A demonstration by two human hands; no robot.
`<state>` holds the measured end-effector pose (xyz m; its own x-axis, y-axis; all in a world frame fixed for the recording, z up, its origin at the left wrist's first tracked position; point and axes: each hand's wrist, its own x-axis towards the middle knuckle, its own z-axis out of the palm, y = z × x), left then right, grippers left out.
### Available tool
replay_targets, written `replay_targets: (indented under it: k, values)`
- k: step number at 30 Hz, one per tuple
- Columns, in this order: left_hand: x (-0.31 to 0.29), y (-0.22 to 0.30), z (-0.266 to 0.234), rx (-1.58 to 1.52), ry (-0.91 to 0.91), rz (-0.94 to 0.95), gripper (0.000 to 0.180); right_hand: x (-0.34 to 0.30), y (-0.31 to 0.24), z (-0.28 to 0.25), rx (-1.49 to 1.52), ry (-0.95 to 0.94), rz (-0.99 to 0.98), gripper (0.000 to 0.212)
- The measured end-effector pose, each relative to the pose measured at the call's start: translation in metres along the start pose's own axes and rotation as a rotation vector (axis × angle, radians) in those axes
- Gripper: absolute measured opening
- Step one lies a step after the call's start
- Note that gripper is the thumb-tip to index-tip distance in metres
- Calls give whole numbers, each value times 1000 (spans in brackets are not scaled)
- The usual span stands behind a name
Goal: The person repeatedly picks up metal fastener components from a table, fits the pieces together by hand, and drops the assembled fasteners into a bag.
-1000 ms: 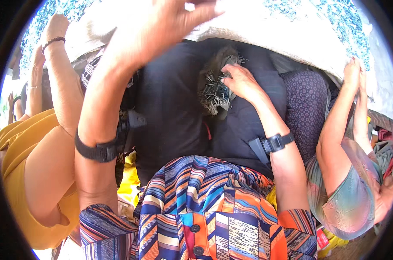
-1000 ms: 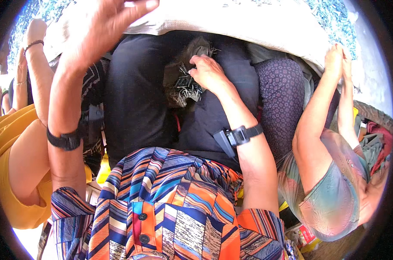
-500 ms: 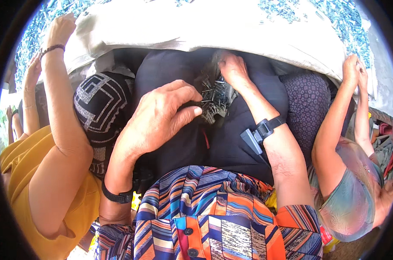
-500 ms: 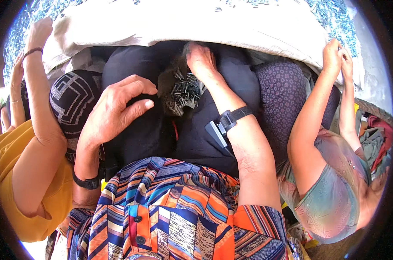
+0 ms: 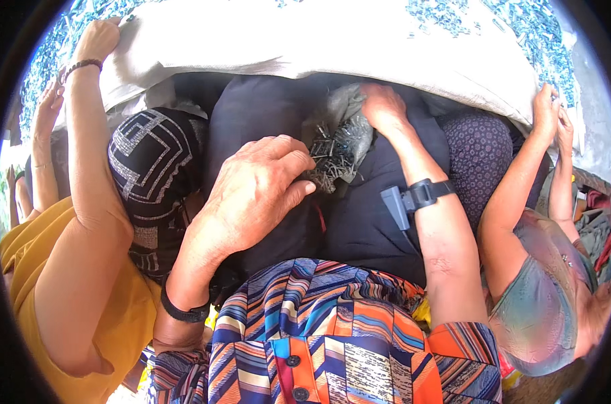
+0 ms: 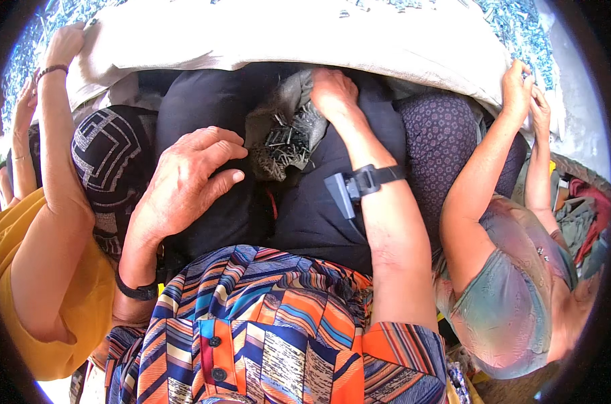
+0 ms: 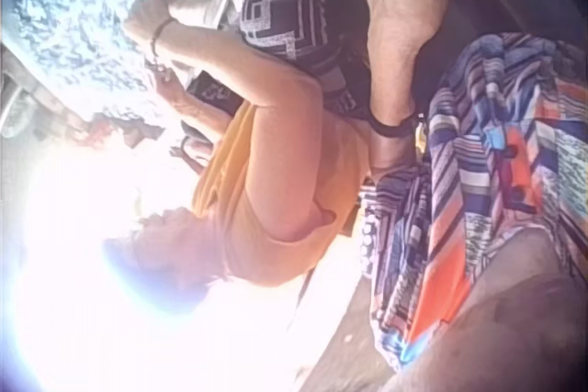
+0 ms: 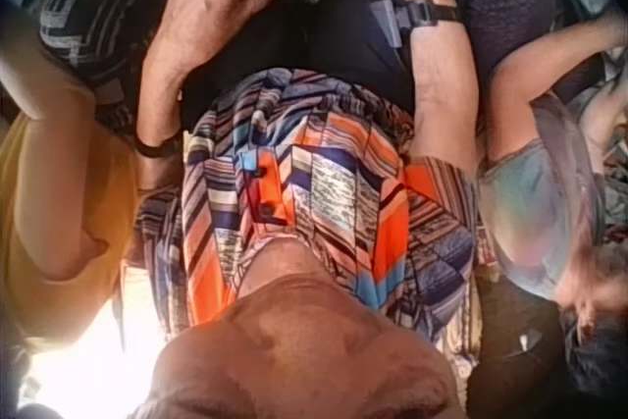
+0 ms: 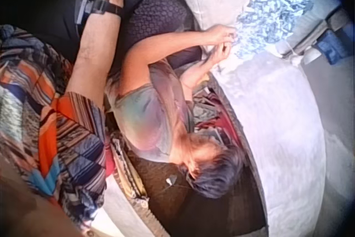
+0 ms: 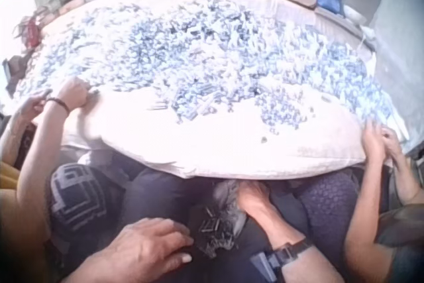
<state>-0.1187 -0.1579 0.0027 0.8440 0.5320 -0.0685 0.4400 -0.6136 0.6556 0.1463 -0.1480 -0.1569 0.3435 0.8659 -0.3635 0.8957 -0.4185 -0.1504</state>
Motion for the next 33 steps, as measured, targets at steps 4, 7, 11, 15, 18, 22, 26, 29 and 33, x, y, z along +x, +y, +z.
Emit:
replay_targets:
  k: [4,7,11,15,18,22,26,29,33]
  values:
    - [-4,3,2,16,-3,18,22,-9,30,-37,0,239,-179,31]
    - [-3,4,1,57,-10,34,22,-14,37,-53,24,235,-162,33]
    - [-5,6,4,36,-16,32,23,-25,34,-51,105,186,-178,37]
    - [-8,2,10,70,-1,57,21,-46,24,-52,190,231,-221,39]
    - [-8,5,9,92,-33,57,20,-65,9,-56,221,355,-246,30]
    - [-4,12,9,78,-127,46,22,-75,-15,-32,536,176,-359,16]
    - [-5,12,11,74,-162,52,23,-46,-23,30,216,-224,-278,18]
    - [-8,12,7,49,-151,31,23,-28,-17,38,144,-257,-13,21]
    - [-8,8,7,50,-168,32,24,-22,-19,60,100,-320,69,24]
